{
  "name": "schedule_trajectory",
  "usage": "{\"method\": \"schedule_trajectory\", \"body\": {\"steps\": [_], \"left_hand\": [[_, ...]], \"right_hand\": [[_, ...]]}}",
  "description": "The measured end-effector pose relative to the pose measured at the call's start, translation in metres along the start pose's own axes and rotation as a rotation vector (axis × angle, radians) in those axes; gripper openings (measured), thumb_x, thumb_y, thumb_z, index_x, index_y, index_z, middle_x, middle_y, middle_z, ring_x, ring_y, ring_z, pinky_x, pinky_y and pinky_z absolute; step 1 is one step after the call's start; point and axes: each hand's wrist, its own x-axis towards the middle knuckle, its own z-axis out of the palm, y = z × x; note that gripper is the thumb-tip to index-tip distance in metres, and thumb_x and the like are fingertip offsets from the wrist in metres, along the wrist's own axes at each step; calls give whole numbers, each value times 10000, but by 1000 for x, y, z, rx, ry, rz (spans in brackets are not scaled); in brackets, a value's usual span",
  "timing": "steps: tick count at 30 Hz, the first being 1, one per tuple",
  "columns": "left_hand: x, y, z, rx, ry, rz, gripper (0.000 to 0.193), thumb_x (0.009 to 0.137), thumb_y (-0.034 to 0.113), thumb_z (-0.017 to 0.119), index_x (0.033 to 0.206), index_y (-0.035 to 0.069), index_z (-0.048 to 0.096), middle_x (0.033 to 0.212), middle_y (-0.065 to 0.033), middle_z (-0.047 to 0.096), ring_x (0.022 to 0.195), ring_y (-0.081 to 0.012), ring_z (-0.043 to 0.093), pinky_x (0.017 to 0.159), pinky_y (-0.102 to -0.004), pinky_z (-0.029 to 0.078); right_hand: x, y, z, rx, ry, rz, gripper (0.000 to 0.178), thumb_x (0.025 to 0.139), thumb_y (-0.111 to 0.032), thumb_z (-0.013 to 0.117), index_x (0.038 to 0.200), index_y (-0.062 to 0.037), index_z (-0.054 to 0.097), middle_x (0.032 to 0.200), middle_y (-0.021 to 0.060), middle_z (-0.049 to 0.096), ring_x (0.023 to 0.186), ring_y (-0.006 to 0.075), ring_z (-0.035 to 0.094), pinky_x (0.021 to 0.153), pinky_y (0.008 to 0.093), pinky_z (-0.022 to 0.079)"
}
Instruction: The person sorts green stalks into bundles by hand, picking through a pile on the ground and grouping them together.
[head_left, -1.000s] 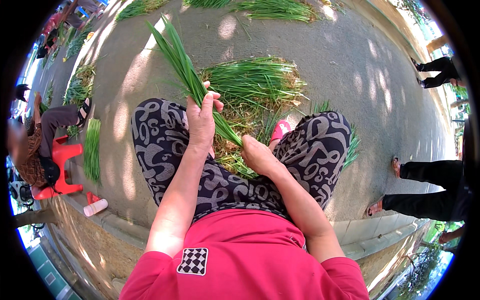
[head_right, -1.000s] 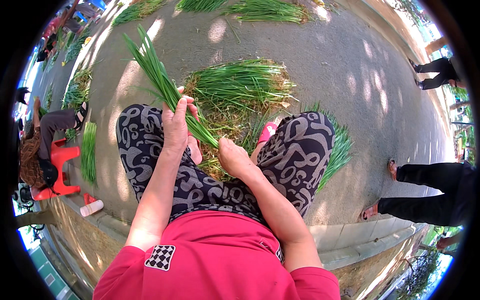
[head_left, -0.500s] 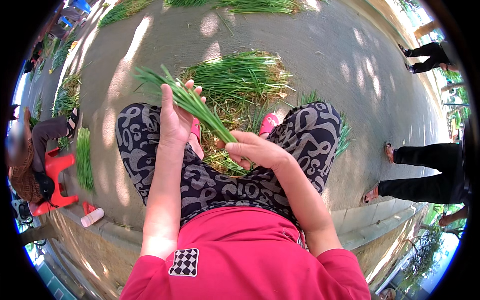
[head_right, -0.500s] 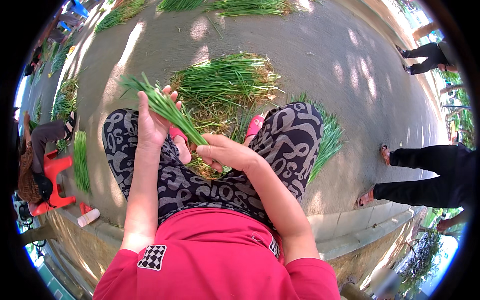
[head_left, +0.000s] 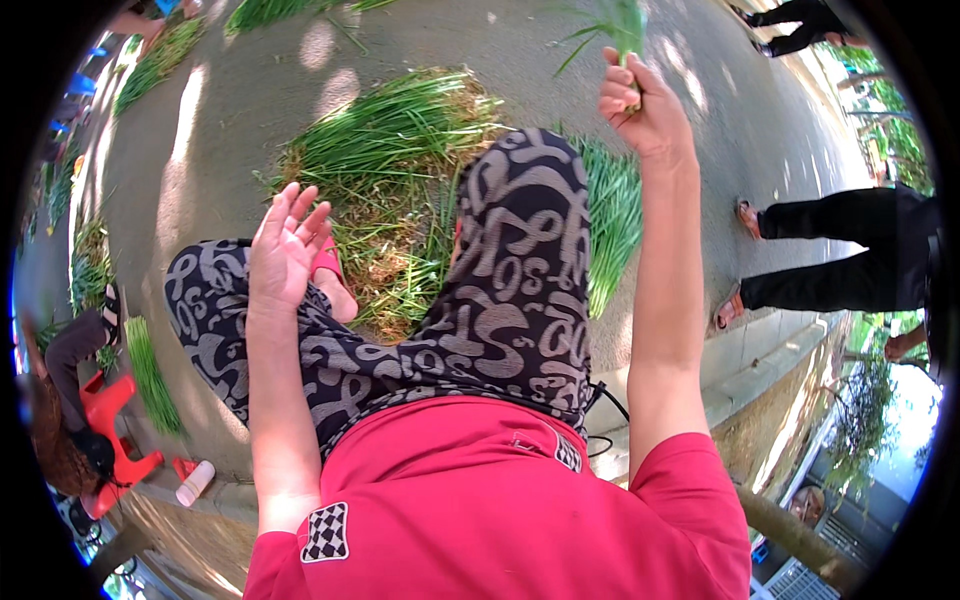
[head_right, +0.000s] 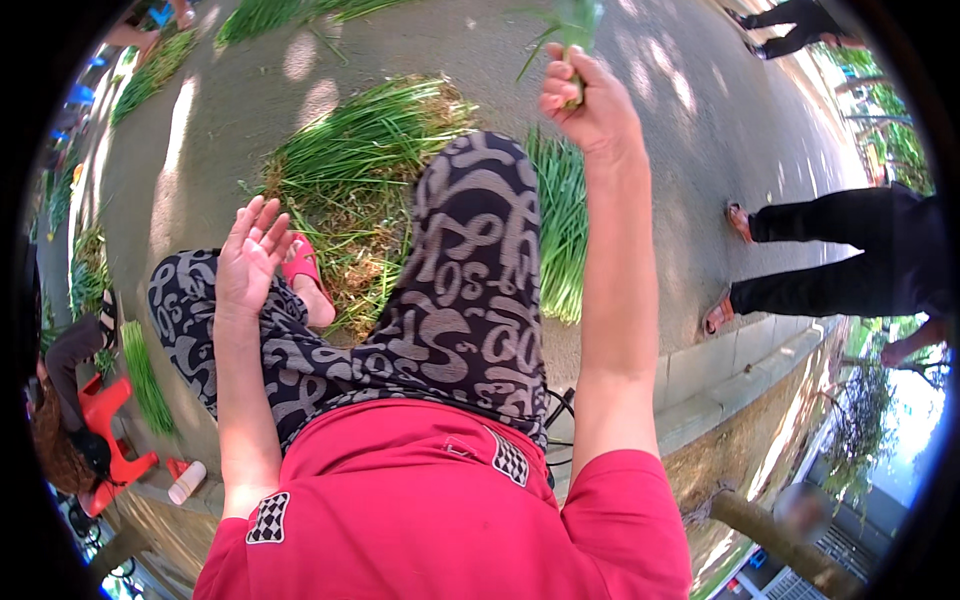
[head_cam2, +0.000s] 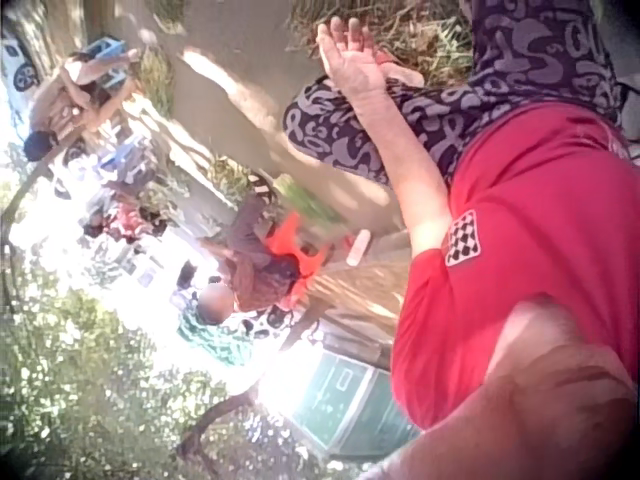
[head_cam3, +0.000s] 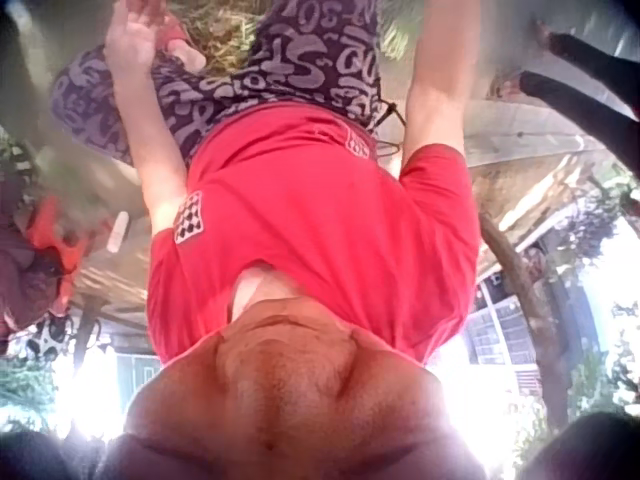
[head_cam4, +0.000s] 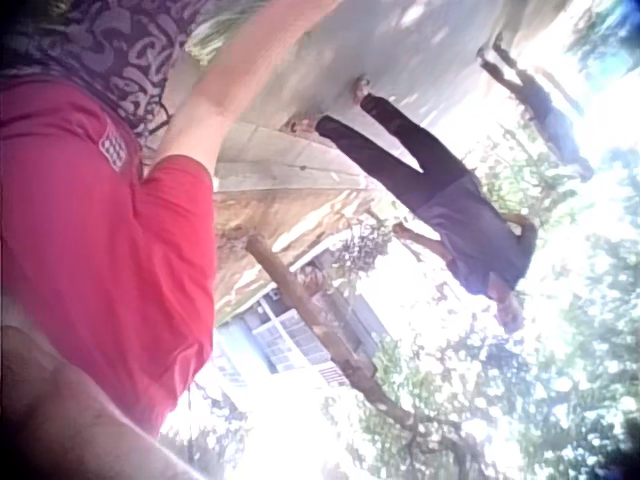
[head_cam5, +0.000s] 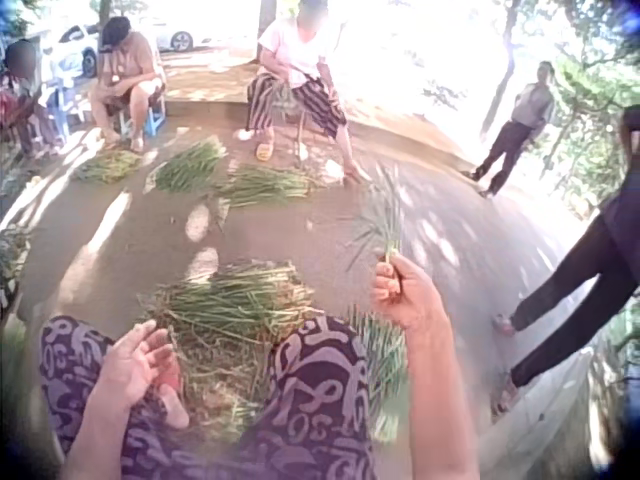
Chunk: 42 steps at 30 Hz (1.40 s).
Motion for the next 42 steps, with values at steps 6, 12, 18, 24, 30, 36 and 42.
{"method": "schedule_trajectory", "body": {"steps": [6,12,18,24,30,36,42], "left_hand": [[0,-10,-7,95,15,-35,408,947,264,571,1290,59,488,1165,-82,591,973,-182,592,857,-328,500],[0,-17,-7,157,26,-72,414,943,266,582,1289,59,489,1122,-71,598,959,-167,590,848,-317,502],[1,-21,-5,205,22,-97,387,955,259,564,1281,60,499,1107,-62,608,953,-158,601,845,-316,504],[1,-23,-8,224,26,-105,370,963,257,548,1275,60,508,1113,-65,609,949,-155,603,828,-309,507],[0,-22,-11,240,30,-115,366,975,257,528,1292,77,503,1131,-51,610,941,-142,612,826,-305,522],[-2,-24,-8,249,58,-102,371,966,253,541,1279,57,504,1104,-70,608,941,-153,597,824,-305,507],[-3,-24,-2,266,30,-104,372,965,247,544,1280,53,502,1103,-67,607,945,-153,595,820,-297,506]], "right_hand": [[-8,-16,-125,-448,595,-118,175,944,-191,519,942,-16,518,653,50,515,481,129,477,414,271,398],[-63,77,-272,-934,765,225,300,910,-238,523,676,-52,494,475,50,458,334,183,449,326,341,380],[-127,172,-329,-948,945,433,240,911,-245,528,836,-17,529,600,84,520,444,186,518,379,356,452],[-138,211,-334,-1057,969,278,212,915,-208,531,947,0,510,660,89,531,476,191,521,376,347,454],[-137,236,-336,-1022,953,315,196,909,-189,545,834,-20,479,613,75,499,441,174,489,342,327,384],[-133,231,-313,-495,918,276,166,925,-196,554,850,-74,470,638,40,496,456,150,473,359,323,379],[-118,188,-274,-220,809,128,164,924,-226,581,888,-121,459,717,7,511,549,114,490,467,302,439]]}}
